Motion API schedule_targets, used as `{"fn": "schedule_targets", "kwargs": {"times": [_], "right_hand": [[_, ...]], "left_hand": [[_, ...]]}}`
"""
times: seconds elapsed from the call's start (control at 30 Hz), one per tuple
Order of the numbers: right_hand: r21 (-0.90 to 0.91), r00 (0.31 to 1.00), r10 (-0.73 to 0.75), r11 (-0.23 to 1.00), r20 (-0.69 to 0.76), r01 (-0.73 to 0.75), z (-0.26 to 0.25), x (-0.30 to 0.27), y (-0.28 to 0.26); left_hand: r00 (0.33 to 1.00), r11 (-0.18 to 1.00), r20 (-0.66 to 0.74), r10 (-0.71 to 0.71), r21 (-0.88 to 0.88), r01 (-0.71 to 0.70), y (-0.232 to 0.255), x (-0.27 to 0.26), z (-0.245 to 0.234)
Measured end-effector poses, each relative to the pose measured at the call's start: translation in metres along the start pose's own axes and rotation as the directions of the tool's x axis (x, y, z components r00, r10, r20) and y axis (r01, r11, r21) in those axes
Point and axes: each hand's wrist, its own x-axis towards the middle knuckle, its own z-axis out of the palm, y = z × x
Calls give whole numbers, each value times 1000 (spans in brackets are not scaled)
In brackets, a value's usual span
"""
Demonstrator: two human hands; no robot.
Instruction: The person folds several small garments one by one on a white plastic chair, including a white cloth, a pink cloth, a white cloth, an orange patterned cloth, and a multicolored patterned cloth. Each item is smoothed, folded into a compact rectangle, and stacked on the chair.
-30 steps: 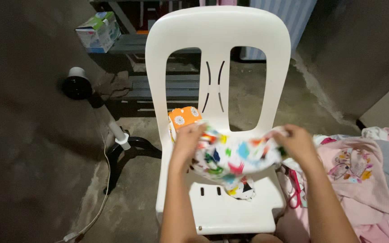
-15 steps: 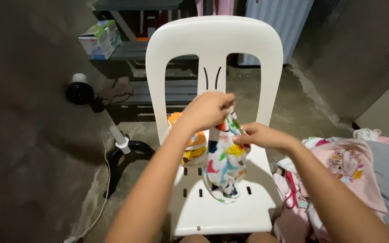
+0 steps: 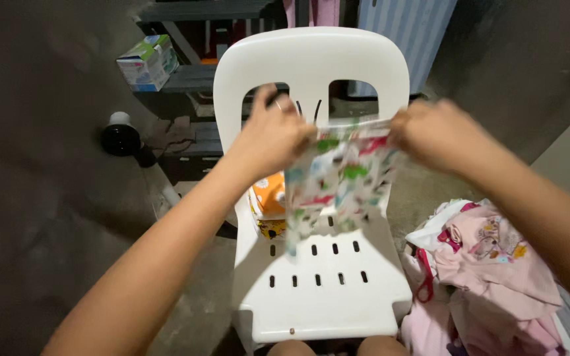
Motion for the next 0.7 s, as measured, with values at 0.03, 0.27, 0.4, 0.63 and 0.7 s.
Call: {"fn": "schedule_targets", "kwargs": {"times": [0.03,0.27,0.4,0.63,0.7], "right_hand": [[-34,980,-32,999,-197,26,-4,-6,2],[-25,899,-219,974,-379,227,6,-13,5],[458,936,-73,857,-345,236,7,1,28],[777,931,183,613,-315,142,0,-5,41],[948,936,299,306,-186,91,0,-10,40]], "left_hand": [[979,996,-199,47,84,-31,-3,-2,-8],[979,944,145,-145,-275,181,-15,7,-7],[972,860,29,-233,-460,220,-23,12,-2],[969,778,-60,-238,-610,153,-31,20,-14],[939,677,51,-339,-680,281,-32,22,-19]]}}
